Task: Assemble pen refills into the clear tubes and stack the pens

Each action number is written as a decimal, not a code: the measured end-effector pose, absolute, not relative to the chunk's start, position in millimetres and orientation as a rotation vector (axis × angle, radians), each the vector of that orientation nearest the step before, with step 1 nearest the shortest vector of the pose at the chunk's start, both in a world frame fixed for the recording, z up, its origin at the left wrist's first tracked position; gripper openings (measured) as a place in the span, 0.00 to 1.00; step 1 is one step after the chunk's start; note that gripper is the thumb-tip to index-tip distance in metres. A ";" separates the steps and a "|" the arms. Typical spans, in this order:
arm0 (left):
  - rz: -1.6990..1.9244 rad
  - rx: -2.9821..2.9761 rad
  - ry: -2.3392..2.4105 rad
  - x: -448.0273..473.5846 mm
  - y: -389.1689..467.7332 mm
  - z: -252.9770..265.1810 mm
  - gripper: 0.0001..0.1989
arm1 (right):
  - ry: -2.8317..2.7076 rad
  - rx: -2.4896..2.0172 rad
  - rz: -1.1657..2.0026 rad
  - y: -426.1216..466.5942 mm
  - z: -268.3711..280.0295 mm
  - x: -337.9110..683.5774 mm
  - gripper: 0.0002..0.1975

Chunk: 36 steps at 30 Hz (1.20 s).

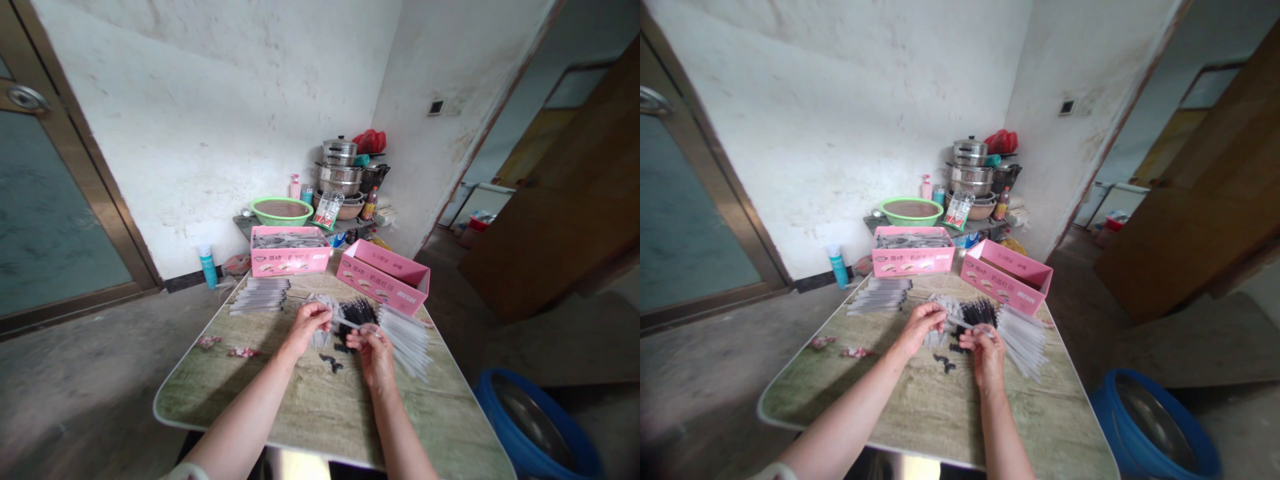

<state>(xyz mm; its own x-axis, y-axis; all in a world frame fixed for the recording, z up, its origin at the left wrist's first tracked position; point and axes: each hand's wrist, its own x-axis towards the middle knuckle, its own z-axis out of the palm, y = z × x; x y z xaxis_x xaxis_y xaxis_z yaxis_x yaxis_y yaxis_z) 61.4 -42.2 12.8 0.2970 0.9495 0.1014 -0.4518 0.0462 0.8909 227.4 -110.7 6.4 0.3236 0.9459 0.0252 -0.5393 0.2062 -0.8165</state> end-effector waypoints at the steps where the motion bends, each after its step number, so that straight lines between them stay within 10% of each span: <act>1: 1.184 1.013 0.626 61.4 -42.4 13.3 0.15 | -0.610 -0.812 1.128 -110.7 6.4 227.3 0.11; 36: 1.233 1.292 0.733 56.2 -39.0 12.8 0.21 | -0.696 -0.980 1.043 -113.3 5.8 222.9 0.19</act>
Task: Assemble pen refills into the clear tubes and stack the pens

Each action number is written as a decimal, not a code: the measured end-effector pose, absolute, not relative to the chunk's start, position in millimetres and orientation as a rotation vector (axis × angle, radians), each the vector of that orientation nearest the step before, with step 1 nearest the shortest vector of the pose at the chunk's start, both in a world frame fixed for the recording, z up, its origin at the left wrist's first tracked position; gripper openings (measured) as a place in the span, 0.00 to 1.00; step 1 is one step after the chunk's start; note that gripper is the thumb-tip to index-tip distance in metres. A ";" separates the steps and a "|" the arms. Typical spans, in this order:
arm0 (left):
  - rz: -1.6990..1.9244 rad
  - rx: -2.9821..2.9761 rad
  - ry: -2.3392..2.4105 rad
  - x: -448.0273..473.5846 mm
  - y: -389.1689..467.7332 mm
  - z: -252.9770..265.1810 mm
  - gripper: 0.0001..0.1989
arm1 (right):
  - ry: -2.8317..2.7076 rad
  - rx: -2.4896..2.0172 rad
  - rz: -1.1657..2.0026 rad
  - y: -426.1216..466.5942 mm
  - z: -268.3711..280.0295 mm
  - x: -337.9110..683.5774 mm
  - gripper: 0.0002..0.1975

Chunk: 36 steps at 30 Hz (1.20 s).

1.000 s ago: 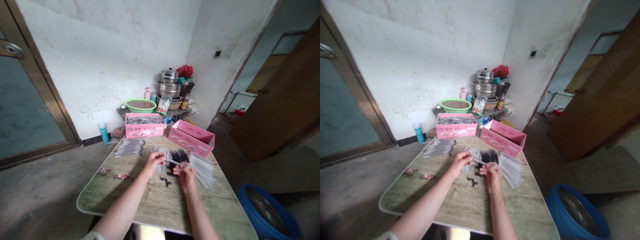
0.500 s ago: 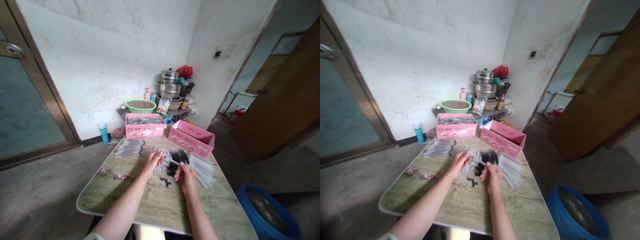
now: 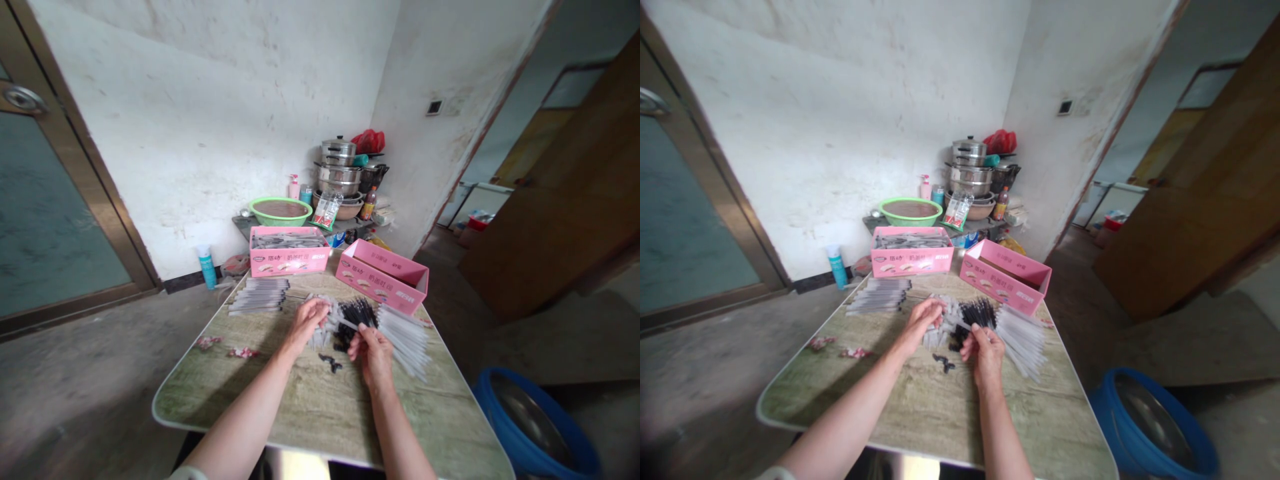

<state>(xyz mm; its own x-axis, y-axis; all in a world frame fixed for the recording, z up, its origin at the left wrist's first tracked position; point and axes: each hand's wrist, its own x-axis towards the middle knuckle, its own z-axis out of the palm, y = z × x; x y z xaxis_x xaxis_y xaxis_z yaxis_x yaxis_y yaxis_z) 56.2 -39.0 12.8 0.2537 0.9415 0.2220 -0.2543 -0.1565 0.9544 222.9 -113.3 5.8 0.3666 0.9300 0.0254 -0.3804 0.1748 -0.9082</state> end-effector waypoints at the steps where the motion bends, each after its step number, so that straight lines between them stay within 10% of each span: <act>1: 1.215 1.307 0.783 56.3 -38.1 10.9 0.21 | -0.698 -0.983 1.043 -113.4 6.0 222.8 0.19; 36: 1.217 1.859 1.055 57.2 -38.2 0.8 0.04 | -0.534 -0.926 0.918 -110.4 7.2 231.0 0.15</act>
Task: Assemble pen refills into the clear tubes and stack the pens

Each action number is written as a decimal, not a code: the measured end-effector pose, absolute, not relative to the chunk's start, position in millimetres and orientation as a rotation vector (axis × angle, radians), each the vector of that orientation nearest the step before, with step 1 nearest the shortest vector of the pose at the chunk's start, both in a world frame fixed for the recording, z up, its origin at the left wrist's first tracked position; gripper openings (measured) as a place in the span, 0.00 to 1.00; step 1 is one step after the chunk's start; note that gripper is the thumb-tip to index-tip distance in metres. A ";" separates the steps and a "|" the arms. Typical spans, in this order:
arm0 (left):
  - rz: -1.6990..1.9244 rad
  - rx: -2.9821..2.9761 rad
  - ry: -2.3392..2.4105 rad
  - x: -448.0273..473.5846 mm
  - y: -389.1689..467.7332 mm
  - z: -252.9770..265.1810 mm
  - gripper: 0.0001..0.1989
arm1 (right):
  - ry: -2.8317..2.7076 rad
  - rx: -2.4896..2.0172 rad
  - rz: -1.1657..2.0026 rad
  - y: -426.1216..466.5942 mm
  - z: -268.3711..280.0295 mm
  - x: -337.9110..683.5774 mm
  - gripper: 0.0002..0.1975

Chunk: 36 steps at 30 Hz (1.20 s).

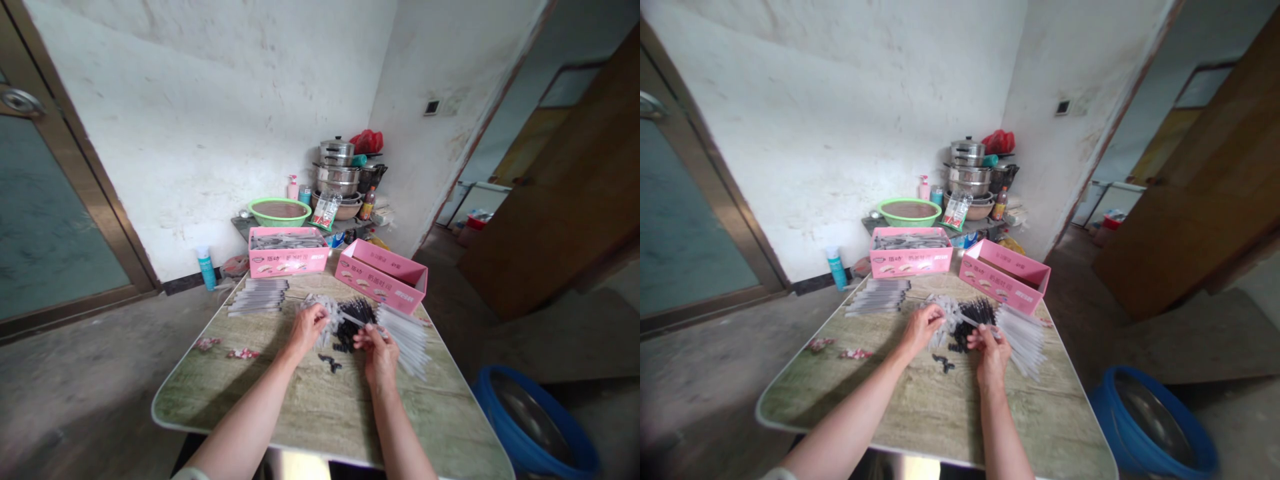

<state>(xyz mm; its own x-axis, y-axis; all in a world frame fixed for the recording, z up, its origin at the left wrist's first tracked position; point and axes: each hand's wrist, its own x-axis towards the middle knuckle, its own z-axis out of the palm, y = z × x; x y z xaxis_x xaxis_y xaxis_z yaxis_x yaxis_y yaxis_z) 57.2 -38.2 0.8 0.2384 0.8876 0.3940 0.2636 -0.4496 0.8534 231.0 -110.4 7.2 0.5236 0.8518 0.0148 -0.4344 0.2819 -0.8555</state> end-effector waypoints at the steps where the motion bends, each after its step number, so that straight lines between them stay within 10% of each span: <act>1: 1.237 1.804 1.046 57.5 -37.1 0.8 0.04 | -0.529 -0.909 0.911 -110.6 8.4 231.6 0.15; 36: 1.143 1.370 0.697 56.9 -37.5 9.6 0.18 | -1.299 -1.206 0.910 -120.9 12.2 214.2 0.14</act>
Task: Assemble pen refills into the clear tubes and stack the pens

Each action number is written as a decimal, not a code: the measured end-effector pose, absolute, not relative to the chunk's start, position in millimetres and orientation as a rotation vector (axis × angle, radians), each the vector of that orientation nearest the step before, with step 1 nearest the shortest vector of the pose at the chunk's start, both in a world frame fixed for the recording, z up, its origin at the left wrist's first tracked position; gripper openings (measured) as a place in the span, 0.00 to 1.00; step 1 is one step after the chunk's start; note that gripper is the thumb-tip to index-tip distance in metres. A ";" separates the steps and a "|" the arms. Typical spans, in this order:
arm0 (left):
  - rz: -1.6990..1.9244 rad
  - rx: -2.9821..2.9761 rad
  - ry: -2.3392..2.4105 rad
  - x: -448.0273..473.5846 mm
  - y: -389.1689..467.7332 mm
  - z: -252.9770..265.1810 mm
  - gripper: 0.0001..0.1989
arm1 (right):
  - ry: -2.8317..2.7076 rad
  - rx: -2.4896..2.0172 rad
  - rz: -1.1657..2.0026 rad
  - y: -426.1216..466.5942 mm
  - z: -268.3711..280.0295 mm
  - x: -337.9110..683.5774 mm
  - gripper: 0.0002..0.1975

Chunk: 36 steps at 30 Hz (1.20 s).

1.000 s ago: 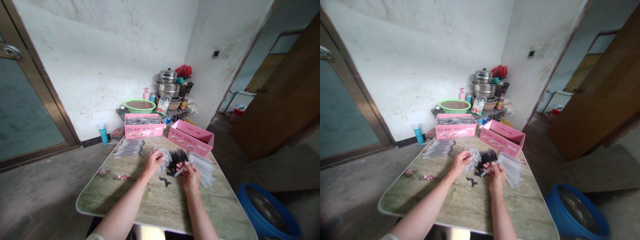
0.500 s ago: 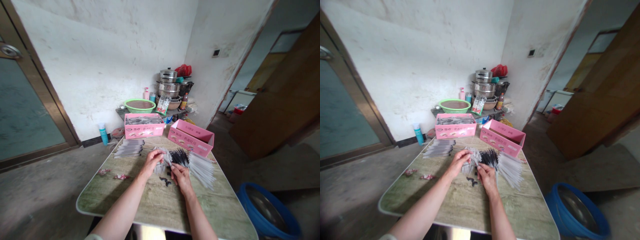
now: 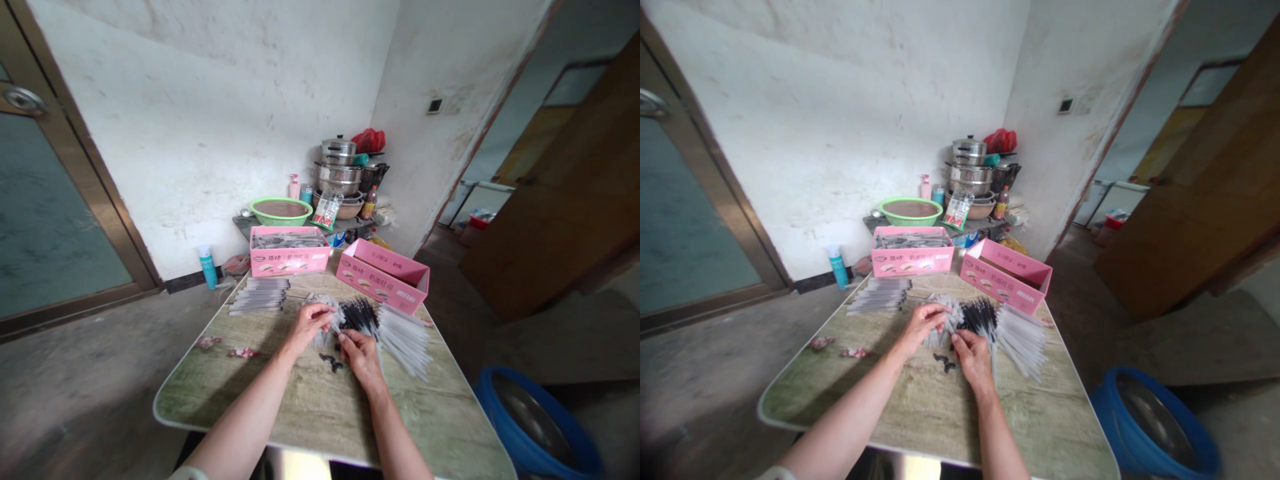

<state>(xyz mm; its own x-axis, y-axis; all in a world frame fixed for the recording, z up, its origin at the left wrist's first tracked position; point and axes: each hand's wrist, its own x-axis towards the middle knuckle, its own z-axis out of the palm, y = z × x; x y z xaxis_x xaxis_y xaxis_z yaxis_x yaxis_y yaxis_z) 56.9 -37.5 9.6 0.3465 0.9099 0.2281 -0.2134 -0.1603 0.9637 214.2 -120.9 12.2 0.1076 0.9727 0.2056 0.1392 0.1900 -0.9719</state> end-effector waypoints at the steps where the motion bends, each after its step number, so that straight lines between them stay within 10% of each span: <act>1: 1.138 1.356 0.704 57.9 -36.8 7.9 0.19 | -1.310 -1.204 0.901 -121.4 13.7 213.6 0.14; 27: 1.245 1.332 0.674 60.1 -41.7 20.2 0.20 | -1.300 -1.238 0.965 -118.7 8.0 212.8 0.25; 36: 1.870 0.881 2.108 -67.4 0.1 7.6 0.12 | -1.431 -1.425 0.500 -125.2 10.1 213.9 0.23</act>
<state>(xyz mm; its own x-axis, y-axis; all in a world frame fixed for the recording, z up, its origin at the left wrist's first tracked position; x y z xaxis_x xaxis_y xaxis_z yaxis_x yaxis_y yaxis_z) -67.4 0.1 7.6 -0.8057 0.5415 0.2401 0.3031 0.0285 0.9525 213.9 -125.2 10.1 0.2100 0.9108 0.3555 0.4912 0.2161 -0.8438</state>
